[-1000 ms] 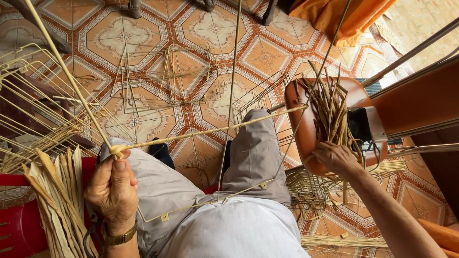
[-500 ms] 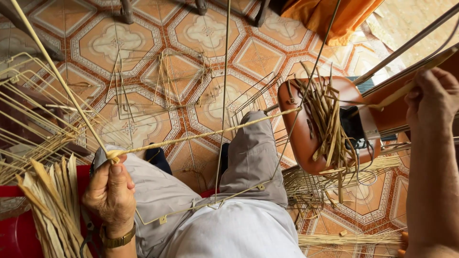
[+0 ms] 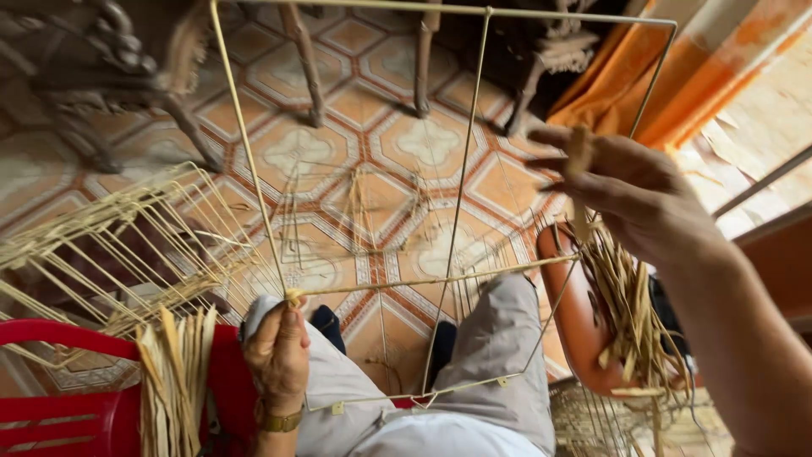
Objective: The person sits on the floor and weaves thin dried palm strips into a wire basket frame. They thread the strips through the frame, tie knots to secure them, and trim excess material with scissors. The process is repeated multiple times to build up the basket structure.
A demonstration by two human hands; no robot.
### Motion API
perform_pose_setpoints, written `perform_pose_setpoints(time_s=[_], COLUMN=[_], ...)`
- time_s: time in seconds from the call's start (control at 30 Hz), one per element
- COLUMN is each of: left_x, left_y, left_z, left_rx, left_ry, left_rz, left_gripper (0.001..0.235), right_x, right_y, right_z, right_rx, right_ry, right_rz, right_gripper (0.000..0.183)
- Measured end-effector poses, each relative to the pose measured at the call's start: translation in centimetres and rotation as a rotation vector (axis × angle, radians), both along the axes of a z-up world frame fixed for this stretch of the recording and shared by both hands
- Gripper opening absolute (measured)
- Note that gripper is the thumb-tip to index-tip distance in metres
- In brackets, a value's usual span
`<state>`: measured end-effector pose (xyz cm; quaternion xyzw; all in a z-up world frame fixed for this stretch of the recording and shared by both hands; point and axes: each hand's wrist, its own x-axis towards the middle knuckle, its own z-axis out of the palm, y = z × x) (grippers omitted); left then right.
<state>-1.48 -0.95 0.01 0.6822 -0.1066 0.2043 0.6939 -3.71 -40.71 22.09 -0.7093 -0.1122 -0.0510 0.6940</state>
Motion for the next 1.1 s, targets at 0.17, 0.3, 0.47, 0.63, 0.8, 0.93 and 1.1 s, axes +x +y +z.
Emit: perform_pose_setpoints(time_s=[0.17,0.3,0.47,0.63,0.8,0.93,1.1], left_x=[1.0,1.8,-1.6,0.7,5.4,9.9,16.2], left_y=[-0.2,-2.1,-4.7,-2.3,-2.1,-5.0,-8.0], left_z=[-4.6,-11.5,-6.3,4.8,15.0,18.7,18.9], left_rx=[0.081,0.146,0.102,0.496,-0.06,-0.192,-0.412], left_ry=[-0.221,-0.526,-0.45,-0.523,-0.046,0.09,0.366], left_rz=[0.161,0.264,0.046,0.263,-0.136,-0.252,-0.271], left_gripper=[0.029,0.027,0.02,0.022,0.029,0.027,0.025], right_x=[8.5,11.9,13.8,10.3,2.1,-0.6,0.0], right_y=[3.8,7.6,8.4,6.9,9.2,11.9,13.1], right_z=[3.1,6.4,5.0,2.0,-11.4,-16.0,-16.9], right_rx=[0.267,0.468,0.347,0.387,-0.706,-0.807,-0.695], right_ry=[-0.23,-0.08,-0.185,-0.259,-0.236,-0.283,-0.409], right_rz=[0.348,0.447,0.472,0.251,0.396,0.521,0.488], right_gripper=[0.012,0.018,0.016,0.029,0.015,0.015,0.012])
